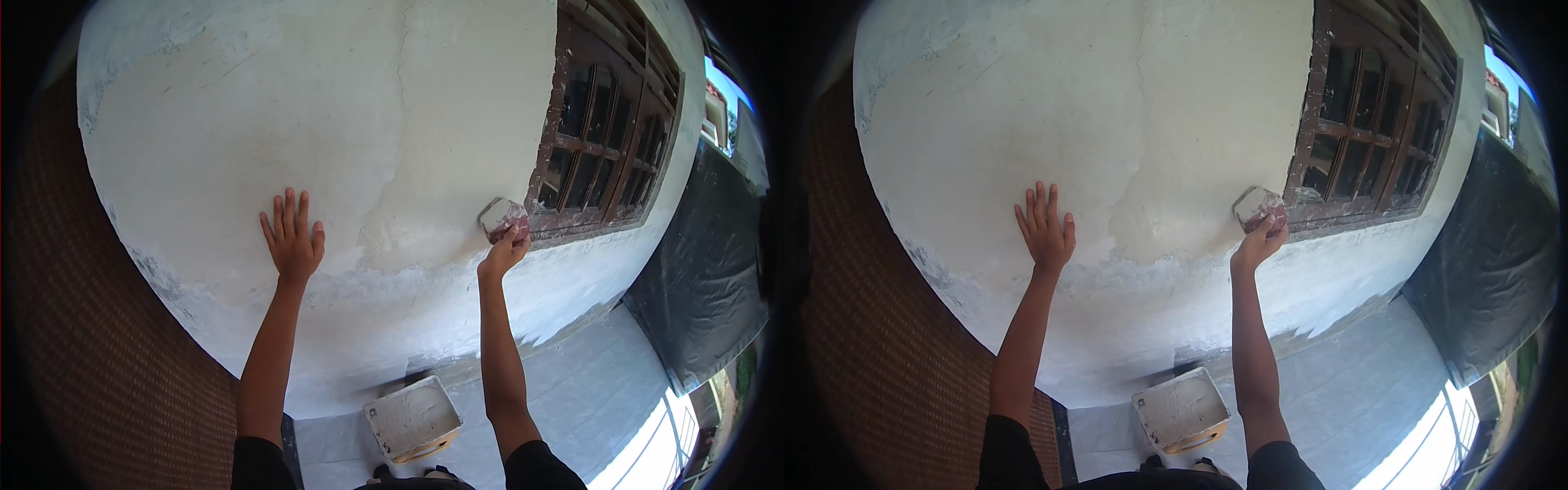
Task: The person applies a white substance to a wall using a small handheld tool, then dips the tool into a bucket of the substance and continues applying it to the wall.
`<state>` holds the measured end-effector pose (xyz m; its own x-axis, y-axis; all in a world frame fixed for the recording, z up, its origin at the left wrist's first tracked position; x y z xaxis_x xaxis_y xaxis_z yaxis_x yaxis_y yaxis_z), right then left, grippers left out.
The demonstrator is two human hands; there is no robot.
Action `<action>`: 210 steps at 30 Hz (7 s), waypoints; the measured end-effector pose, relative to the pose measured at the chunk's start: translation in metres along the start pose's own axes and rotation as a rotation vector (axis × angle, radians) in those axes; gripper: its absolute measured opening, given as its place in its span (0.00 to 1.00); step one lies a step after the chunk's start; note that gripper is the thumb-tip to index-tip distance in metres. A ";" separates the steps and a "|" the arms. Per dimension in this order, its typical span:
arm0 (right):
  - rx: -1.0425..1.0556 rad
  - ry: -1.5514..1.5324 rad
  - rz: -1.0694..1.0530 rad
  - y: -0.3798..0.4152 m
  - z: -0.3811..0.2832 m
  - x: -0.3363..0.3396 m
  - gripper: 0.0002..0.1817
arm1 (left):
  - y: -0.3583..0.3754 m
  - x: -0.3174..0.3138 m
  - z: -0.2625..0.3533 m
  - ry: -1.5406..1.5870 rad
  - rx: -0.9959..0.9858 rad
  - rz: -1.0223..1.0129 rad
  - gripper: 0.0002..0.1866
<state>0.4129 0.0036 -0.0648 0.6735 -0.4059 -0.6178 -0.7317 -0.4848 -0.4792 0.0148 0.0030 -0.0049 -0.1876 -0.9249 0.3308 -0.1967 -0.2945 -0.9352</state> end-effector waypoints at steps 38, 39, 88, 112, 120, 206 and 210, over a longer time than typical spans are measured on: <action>-0.725 0.259 -0.719 0.193 0.135 0.158 0.14 | 0.320 0.014 0.081 0.456 0.708 -0.863 0.26; -0.775 0.276 -0.751 0.206 0.142 0.171 0.14 | 0.341 0.013 0.087 0.459 0.730 -0.890 0.26; -0.207 0.975 -2.090 0.468 0.209 0.419 0.25 | 0.797 0.034 0.233 0.775 1.301 -1.249 0.28; -0.772 0.900 -2.107 0.507 0.292 0.392 0.10 | 0.801 0.052 0.238 0.799 1.341 -1.236 0.27; -0.751 0.869 -2.169 0.509 0.307 0.393 0.11 | 0.803 0.063 0.235 0.779 1.366 -1.248 0.27; 1.330 0.893 -0.544 -0.001 -0.220 -0.371 0.28 | -0.234 0.108 -0.067 0.345 -0.312 0.129 0.29; 1.346 0.985 -0.586 0.001 -0.218 -0.375 0.29 | -0.232 0.108 -0.066 0.323 -0.333 0.158 0.28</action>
<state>0.1826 -0.0132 0.3022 0.2907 -0.9473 0.1343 0.3771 -0.0156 -0.9260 -0.0236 -0.0127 0.2565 -0.5188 -0.8145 0.2598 -0.4288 -0.0149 -0.9033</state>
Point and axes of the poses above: each hand's wrist, its own y-axis away from the middle knuckle, its own x-axis out of the back of the hand, z = x × y, the point moved 6 cm from there along -y, towards the middle knuckle, and after that the axes turned 13 degrees about -z, right-handed, at the moved point
